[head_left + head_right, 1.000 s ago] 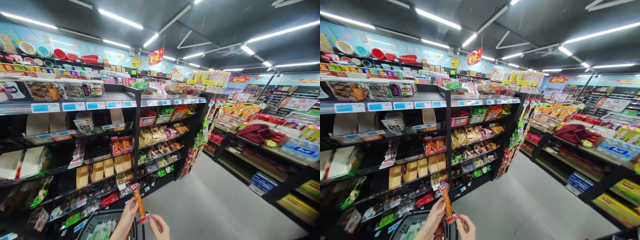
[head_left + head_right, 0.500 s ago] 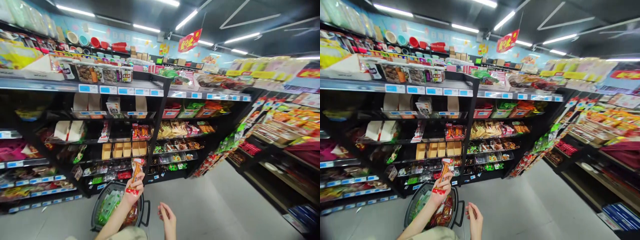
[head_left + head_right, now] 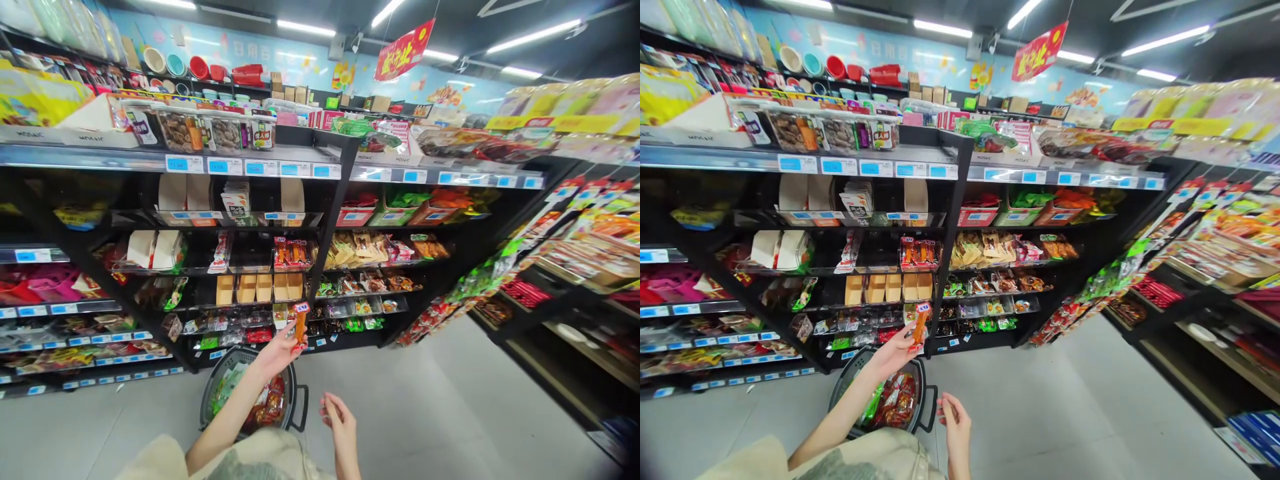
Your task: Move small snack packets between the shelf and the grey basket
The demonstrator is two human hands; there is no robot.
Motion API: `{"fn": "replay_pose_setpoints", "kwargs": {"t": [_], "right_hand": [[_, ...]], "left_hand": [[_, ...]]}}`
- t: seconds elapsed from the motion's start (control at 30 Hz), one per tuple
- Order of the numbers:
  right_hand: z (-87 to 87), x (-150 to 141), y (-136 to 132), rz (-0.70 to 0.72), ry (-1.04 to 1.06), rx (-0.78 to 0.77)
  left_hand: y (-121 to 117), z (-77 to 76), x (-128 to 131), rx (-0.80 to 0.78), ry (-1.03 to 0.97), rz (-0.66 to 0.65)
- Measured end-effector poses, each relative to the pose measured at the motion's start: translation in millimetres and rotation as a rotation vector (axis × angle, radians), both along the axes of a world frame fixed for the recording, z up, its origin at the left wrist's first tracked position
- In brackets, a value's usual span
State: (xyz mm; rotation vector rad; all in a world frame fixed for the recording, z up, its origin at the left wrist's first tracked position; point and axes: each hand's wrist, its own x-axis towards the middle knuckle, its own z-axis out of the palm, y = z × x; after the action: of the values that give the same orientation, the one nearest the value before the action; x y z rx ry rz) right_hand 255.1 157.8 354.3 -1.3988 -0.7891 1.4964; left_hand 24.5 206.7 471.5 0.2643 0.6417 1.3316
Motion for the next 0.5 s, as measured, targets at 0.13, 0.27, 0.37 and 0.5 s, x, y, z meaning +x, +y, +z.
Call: {"fn": "replay_pose_setpoints", "kwargs": {"t": [0.13,0.27,0.37,0.5], "right_hand": [[-5.4,5,-1,0.025,0.018,-0.023],[-6.5,7,-2,0.021,0.027,-0.044],[-5.3,8,-2,0.016,0.028,-0.059],[-5.6,14,-2,0.013,-0.001,-0.05]], "left_hand": [[26,2.0,-20,0.03,0.099,0.046],[78,27.3,-47,0.086,0.246,0.124],[129,46.0,-64,0.113,0.46,0.234],[194,52.7,-78,0.044,0.771,0.375]]}}
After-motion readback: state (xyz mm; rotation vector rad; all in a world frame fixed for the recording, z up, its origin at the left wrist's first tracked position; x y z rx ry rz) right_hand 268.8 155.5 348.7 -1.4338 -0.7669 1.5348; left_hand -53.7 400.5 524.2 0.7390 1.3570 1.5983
